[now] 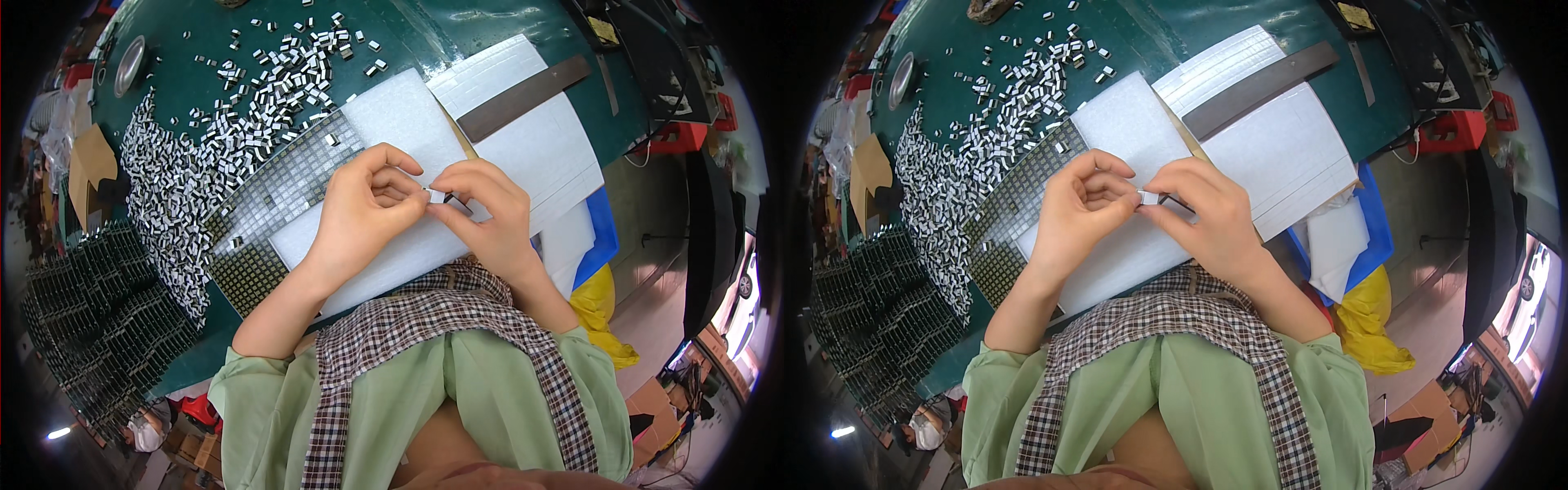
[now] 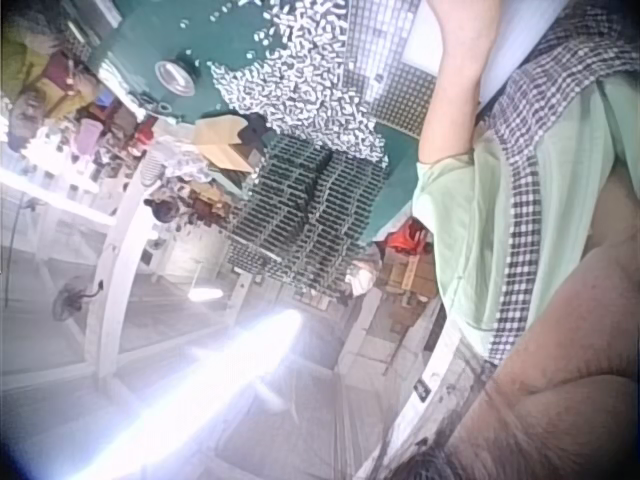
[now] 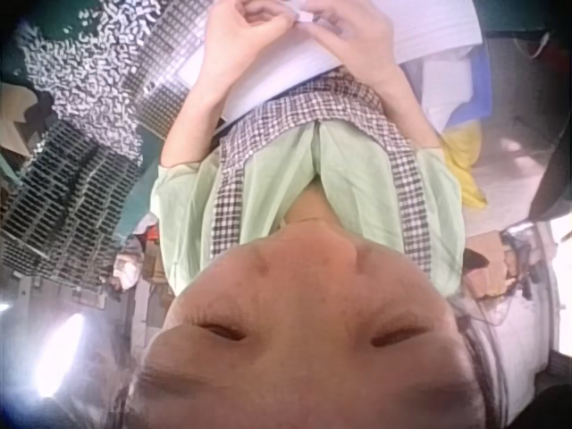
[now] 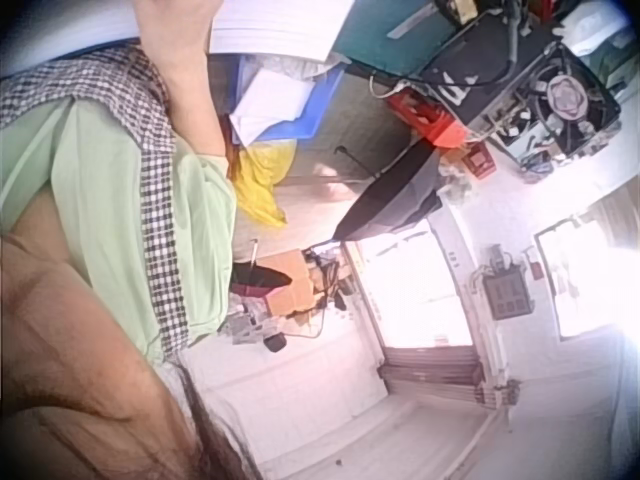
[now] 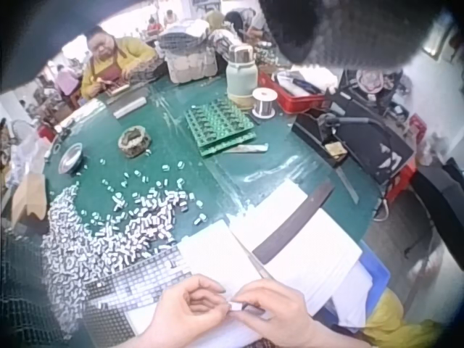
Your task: The person assembles small electronic housing components by hand, combining LED chips, base plates, and small white housings at a workbench.
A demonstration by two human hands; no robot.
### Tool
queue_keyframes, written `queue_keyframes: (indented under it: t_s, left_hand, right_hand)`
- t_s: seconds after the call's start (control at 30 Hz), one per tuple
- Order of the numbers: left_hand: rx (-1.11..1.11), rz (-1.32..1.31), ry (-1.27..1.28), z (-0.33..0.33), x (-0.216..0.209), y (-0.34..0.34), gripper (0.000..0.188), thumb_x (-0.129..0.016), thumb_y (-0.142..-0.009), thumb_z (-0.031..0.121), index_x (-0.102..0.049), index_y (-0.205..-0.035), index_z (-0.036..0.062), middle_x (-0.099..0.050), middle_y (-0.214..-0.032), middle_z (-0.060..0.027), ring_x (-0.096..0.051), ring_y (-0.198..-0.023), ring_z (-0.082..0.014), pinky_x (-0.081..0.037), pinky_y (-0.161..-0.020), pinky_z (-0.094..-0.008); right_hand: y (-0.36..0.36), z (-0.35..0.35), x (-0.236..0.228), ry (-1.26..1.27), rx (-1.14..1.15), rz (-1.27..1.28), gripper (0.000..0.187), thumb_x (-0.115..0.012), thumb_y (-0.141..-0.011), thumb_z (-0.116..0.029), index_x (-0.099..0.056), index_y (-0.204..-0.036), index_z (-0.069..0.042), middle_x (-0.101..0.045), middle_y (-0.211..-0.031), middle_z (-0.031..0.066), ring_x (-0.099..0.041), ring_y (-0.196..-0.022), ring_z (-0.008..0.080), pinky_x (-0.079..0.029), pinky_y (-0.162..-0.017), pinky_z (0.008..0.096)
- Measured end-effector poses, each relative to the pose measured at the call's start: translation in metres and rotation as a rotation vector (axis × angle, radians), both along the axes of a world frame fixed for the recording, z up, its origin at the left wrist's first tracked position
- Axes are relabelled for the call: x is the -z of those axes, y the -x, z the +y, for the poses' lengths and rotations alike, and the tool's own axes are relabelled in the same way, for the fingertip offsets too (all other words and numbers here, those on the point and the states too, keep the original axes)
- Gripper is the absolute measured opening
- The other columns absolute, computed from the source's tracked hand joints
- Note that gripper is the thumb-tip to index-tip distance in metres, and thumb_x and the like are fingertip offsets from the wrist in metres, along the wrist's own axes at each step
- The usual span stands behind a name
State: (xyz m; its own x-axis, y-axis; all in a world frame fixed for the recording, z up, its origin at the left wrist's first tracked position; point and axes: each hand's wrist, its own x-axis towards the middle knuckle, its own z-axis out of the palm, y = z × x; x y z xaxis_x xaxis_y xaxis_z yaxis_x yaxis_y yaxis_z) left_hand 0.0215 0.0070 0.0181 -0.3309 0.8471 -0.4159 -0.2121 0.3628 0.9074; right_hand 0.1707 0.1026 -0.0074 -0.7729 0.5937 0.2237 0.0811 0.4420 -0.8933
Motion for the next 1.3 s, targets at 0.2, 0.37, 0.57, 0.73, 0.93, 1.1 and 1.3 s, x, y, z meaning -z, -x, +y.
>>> queue_keyframes:
  t_s: [0.2, 0.37, 0.57, 0.73, 0.93, 1.1, 1.3]
  left_hand:
    - [0.062, 0.211, -0.036, -0.004, 0.005, 0.001, 0.024, -0.061, -0.075, -0.001, -0.054, -0.098, -0.0015, -0.066, -0.075, -0.0066, -0.062, -0.072, -0.0071, -0.049, -0.066, -0.0212]
    - [-0.08, 0.767, -0.104, -0.005, 0.005, 0.039, 0.016, -0.058, -0.075, 0.0, -0.066, -0.09, -0.0005, -0.066, -0.084, -0.0127, -0.064, -0.077, -0.0201, -0.049, -0.072, -0.0286]
    - [0.114, 1.042, 0.113, -0.008, 0.003, 0.055, 0.018, -0.059, -0.079, 0.001, -0.065, -0.095, -0.0001, -0.061, -0.099, -0.0151, -0.061, -0.086, -0.0305, -0.048, -0.075, -0.0345]
    - [-0.14, 1.43, 0.022, -0.007, 0.012, 0.063, 0.028, -0.059, -0.079, -0.002, -0.061, -0.106, 0.0035, -0.058, -0.11, -0.0141, -0.057, -0.1, -0.0296, -0.047, -0.083, -0.0362]
    - [0.307, 1.25, -0.06, -0.016, 0.021, 0.019, 0.03, -0.063, -0.073, 0.005, -0.06, -0.102, 0.0019, -0.055, -0.098, -0.0127, -0.054, -0.091, -0.0283, -0.047, -0.08, -0.0342]
    - [0.463, 1.835, -0.046, -0.017, 0.035, 0.005, 0.029, -0.057, -0.063, 0.005, -0.059, -0.091, -0.0034, -0.053, -0.086, -0.0084, -0.053, -0.078, -0.0203, -0.05, -0.061, -0.0256]
    - [0.333, 1.498, -0.105, -0.016, 0.023, 0.019, 0.022, -0.064, -0.068, 0.002, -0.062, -0.089, -0.0034, -0.06, -0.086, -0.0098, -0.061, -0.075, -0.0214, -0.051, -0.062, -0.0235]
  right_hand:
    - [0.002, -0.002, -0.001, 0.027, -0.022, -0.043, 0.022, -0.071, -0.069, 0.001, -0.065, -0.09, -0.003, -0.062, -0.088, 0.0081, -0.061, -0.074, 0.0168, -0.049, -0.059, 0.0257]
    - [-0.003, 0.003, 0.003, 0.401, -0.002, 0.002, 0.019, -0.071, -0.073, 0.0, -0.066, -0.091, -0.002, -0.063, -0.086, 0.0055, -0.059, -0.074, 0.0121, -0.046, -0.06, 0.0213]
    - [-0.007, 0.006, 0.0, 0.801, 0.066, -0.036, 0.017, -0.069, -0.077, -0.002, -0.065, -0.093, 0.0, -0.061, -0.085, 0.0022, -0.054, -0.077, 0.0062, -0.043, -0.065, 0.0187]
    - [-0.007, 0.006, -0.004, 0.868, 0.063, 0.005, 0.02, -0.069, -0.077, -0.002, -0.065, -0.096, 0.001, -0.06, -0.085, 0.0016, -0.054, -0.077, 0.0058, -0.042, -0.068, 0.0181]
    - [-0.007, 0.003, -0.005, 0.818, 0.051, -0.065, 0.02, -0.068, -0.078, -0.001, -0.066, -0.098, 0.002, -0.06, -0.086, 0.0028, -0.054, -0.078, 0.0065, -0.043, -0.067, 0.0187]
    - [-0.006, -0.004, -0.001, 0.739, 0.092, -0.018, 0.017, -0.067, -0.079, -0.002, -0.066, -0.095, 0.002, -0.061, -0.087, 0.0036, -0.055, -0.076, 0.0076, -0.044, -0.066, 0.0207]
    - [-0.007, -0.008, 0.006, 0.258, 0.085, 0.006, 0.019, -0.068, -0.075, 0.0, -0.066, -0.094, -0.002, -0.062, -0.089, 0.0058, -0.055, -0.07, 0.0102, -0.044, -0.061, 0.022]
